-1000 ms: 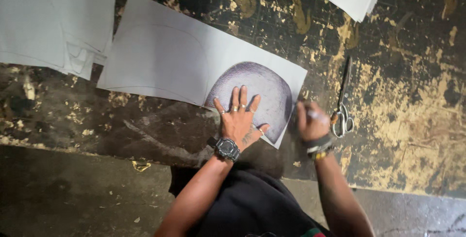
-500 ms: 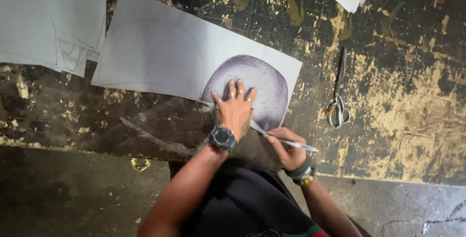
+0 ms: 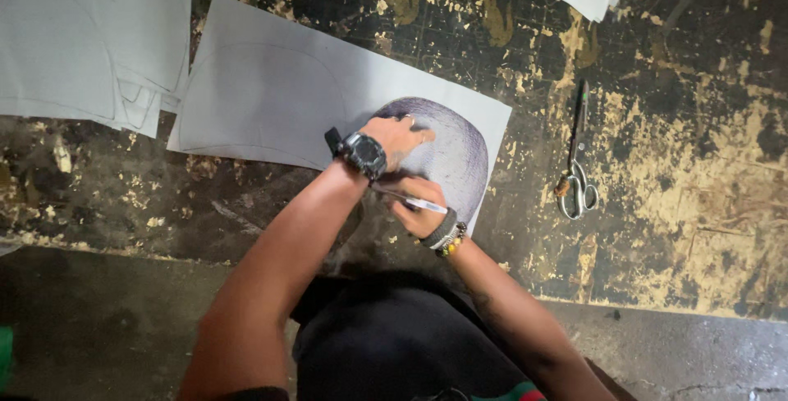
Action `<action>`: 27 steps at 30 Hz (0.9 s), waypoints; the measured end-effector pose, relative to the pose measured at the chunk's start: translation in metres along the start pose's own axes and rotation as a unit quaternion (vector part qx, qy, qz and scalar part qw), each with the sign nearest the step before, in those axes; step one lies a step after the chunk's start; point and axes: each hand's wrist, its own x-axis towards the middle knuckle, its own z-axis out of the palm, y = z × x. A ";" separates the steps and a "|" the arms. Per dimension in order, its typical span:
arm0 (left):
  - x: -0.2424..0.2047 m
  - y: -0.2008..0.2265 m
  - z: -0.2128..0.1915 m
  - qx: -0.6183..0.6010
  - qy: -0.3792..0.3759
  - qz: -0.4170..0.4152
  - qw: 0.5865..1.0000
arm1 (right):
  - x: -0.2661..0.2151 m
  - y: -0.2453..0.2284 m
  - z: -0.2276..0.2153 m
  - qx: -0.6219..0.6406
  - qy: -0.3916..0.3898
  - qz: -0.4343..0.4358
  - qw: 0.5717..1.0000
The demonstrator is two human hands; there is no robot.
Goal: The person repeatedly places a purple patterned template on white paper sheets and traces its outline with a pen. They handle multiple sheets, aligning the template and drawing the curved edge before moving to the next sheet.
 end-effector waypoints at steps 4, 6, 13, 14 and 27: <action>0.000 -0.003 -0.008 -0.020 -0.005 -0.001 1.000 | 0.008 0.001 0.011 0.053 0.021 0.003 0.998; 0.003 -0.004 -0.011 -0.025 -0.021 -0.007 0.999 | 0.012 0.003 0.014 0.081 0.021 -0.024 0.996; 0.009 -0.009 -0.011 -0.022 -0.023 0.002 0.999 | 0.021 0.006 0.020 0.026 0.020 -0.083 0.996; 0.008 -0.009 -0.011 -0.021 -0.018 0.002 1.000 | 0.021 0.005 0.020 0.023 0.017 -0.079 0.996; 0.013 -0.010 -0.002 -0.015 -0.006 -0.006 1.000 | 0.013 0.008 0.017 -0.035 -0.001 -0.009 0.999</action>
